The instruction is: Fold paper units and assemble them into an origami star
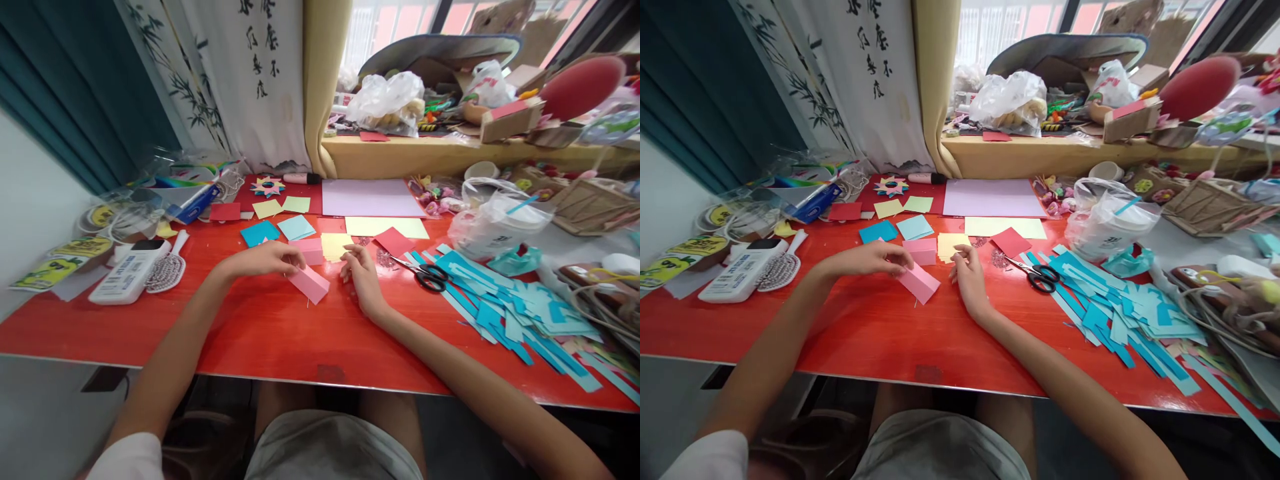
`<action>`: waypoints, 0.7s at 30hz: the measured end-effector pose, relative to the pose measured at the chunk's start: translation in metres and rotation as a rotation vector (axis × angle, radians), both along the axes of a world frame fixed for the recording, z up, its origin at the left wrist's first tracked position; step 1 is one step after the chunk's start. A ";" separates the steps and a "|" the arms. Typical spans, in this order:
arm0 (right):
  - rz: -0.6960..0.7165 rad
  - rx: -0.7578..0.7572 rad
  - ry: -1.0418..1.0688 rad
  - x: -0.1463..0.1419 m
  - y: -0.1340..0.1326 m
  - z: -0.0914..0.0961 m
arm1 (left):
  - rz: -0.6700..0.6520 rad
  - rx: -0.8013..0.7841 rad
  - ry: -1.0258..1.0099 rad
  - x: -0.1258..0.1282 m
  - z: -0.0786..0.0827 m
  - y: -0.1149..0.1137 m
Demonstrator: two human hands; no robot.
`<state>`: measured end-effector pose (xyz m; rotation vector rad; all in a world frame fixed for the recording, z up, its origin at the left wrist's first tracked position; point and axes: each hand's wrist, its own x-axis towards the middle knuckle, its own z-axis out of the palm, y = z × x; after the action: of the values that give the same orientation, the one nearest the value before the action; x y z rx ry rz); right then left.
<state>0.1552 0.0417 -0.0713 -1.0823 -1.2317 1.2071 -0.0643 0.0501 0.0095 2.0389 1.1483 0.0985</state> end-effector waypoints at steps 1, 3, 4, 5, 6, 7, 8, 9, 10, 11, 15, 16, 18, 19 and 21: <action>0.015 -0.006 -0.006 0.000 0.000 -0.001 | 0.023 0.035 0.032 -0.001 0.000 0.000; 0.049 -0.007 -0.020 -0.002 -0.002 -0.001 | 0.032 0.076 0.108 -0.001 -0.001 0.001; 0.064 -0.004 -0.026 -0.002 -0.002 -0.002 | 0.026 0.083 0.139 -0.001 -0.002 0.002; 0.075 0.000 -0.030 -0.003 -0.003 -0.002 | 0.022 0.086 0.159 0.000 -0.003 0.002; 0.082 0.004 -0.033 -0.003 -0.003 -0.003 | 0.025 0.093 0.170 0.000 -0.003 0.002; 0.085 0.007 -0.034 -0.003 -0.003 -0.003 | 0.033 0.105 0.173 0.000 -0.003 0.002; 0.086 0.010 -0.035 -0.003 -0.002 -0.004 | 0.048 0.118 0.173 0.001 -0.003 0.002; 0.087 0.013 -0.036 -0.003 -0.001 -0.004 | 0.067 0.129 0.170 0.001 -0.002 0.001; 0.088 0.015 -0.037 -0.002 -0.001 -0.004 | 0.090 0.139 0.165 0.001 -0.001 0.001; 0.089 0.017 -0.039 -0.002 0.000 -0.005 | 0.114 0.145 0.160 0.002 0.000 0.000; 0.110 0.034 -0.055 -0.002 0.000 -0.005 | 0.193 0.158 0.151 0.003 0.002 -0.001; 0.116 0.041 -0.060 -0.002 0.000 -0.005 | 0.210 0.165 0.155 0.004 0.002 -0.001; 0.130 0.056 -0.072 -0.002 -0.001 -0.005 | 0.237 0.175 0.161 0.003 0.002 -0.001; 0.139 0.065 -0.080 -0.002 -0.002 -0.004 | 0.243 0.172 0.166 0.003 0.001 -0.001; 0.162 0.082 -0.102 -0.003 -0.004 -0.002 | 0.240 0.139 0.177 0.000 0.002 -0.001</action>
<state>0.1526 0.0380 -0.0737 -1.0092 -1.4587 1.2236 -0.0639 0.0496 0.0111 2.0540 1.5332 0.1210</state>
